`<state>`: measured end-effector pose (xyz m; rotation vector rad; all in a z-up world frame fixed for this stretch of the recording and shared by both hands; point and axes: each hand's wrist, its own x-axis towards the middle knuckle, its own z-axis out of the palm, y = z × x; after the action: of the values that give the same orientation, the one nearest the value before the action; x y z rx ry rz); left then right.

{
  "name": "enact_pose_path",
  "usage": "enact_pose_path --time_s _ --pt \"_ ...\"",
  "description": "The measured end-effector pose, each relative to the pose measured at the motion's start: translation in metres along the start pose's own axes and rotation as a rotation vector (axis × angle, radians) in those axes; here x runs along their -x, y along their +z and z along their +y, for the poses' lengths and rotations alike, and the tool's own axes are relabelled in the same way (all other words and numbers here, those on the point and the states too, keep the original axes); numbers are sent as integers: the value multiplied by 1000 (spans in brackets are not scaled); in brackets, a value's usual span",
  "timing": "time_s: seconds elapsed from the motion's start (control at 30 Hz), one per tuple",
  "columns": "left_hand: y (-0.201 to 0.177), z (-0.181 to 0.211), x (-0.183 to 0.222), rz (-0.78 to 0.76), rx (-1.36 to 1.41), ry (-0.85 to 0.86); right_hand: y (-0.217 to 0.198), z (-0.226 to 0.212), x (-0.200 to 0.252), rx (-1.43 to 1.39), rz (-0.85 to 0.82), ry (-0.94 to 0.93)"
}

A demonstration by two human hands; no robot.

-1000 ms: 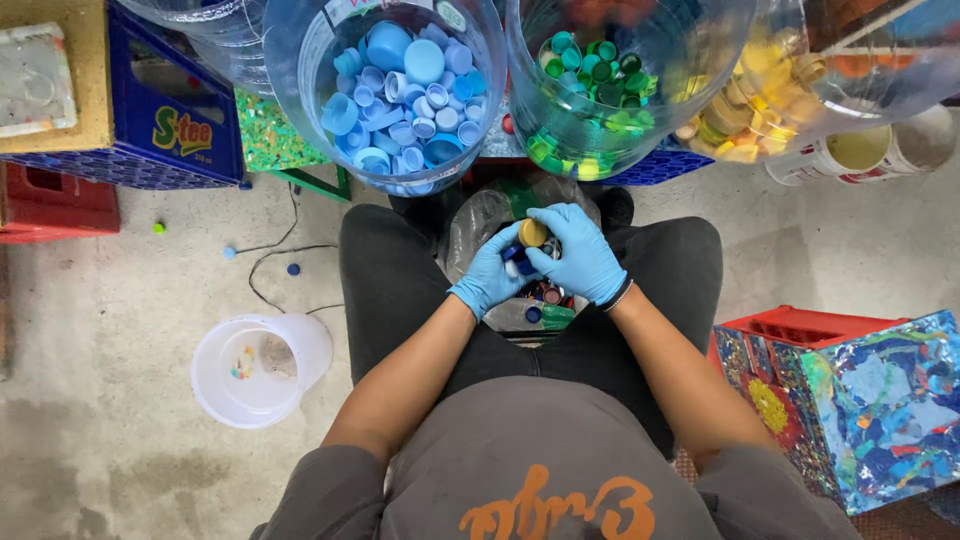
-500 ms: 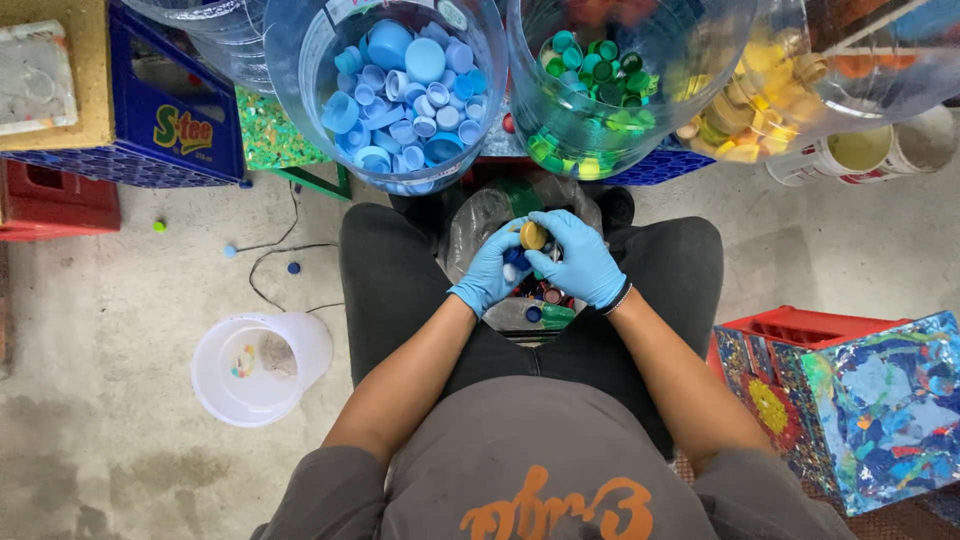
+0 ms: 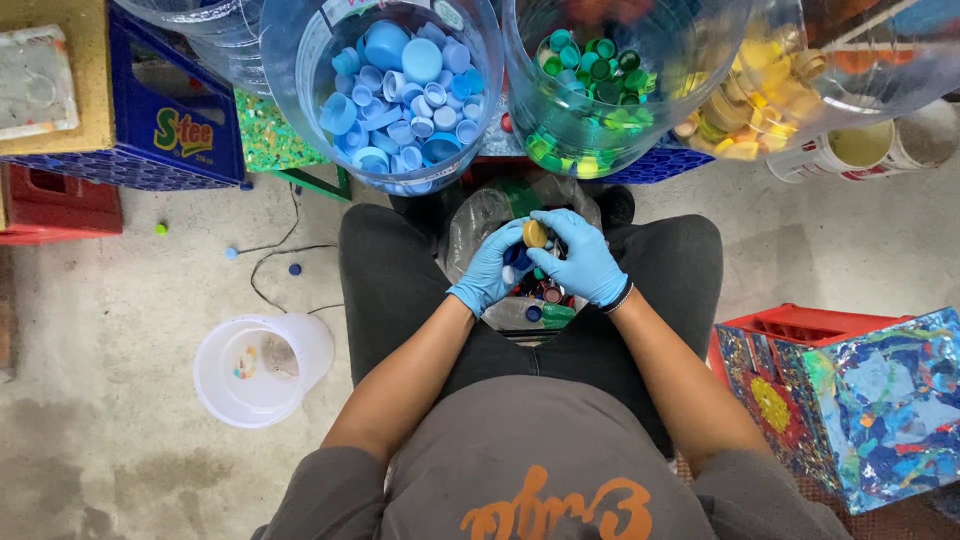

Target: Sorting plastic bottle caps by color into various containers

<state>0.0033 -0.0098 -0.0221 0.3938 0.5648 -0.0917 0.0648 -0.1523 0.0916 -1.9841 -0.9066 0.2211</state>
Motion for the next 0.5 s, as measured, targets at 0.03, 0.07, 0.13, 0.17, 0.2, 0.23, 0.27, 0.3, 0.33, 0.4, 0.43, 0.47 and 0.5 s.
enact_pose_path --time_s 0.03,0.07,0.13,0.17,0.2,0.23,0.27,0.3,0.33,0.4,0.43,0.47,0.5 --pt "9 5 9 0 -1 1 1 1 -1 -1 1 -1" --pt "18 9 19 10 12 8 1 2 0 -12 10 6" --pt "30 14 30 20 24 15 2 4 0 -23 20 13" --pt "32 15 33 24 15 19 2 5 1 -23 15 6" --pt "35 16 35 27 6 23 2 6 1 -23 11 0" --pt "30 13 30 27 6 22 1 3 0 -22 12 1" --pt "24 11 25 22 -26 27 0 0 -1 -16 5 -4" --pt "19 9 21 18 -57 32 -1 -3 -1 -10 -2 -10" --pt "18 9 19 18 -58 31 -2 -3 -1 -11 -2 -9" --pt "17 10 16 2 -95 25 -3 -3 -2 2 -34 -8" --pt "11 8 11 3 -95 24 -4 -3 -1 2 -34 -7" --pt "7 7 7 4 -124 54 -4 -4 0 33 -40 -31" --pt "2 6 2 5 -154 83 -5 -4 1 65 -47 -55"
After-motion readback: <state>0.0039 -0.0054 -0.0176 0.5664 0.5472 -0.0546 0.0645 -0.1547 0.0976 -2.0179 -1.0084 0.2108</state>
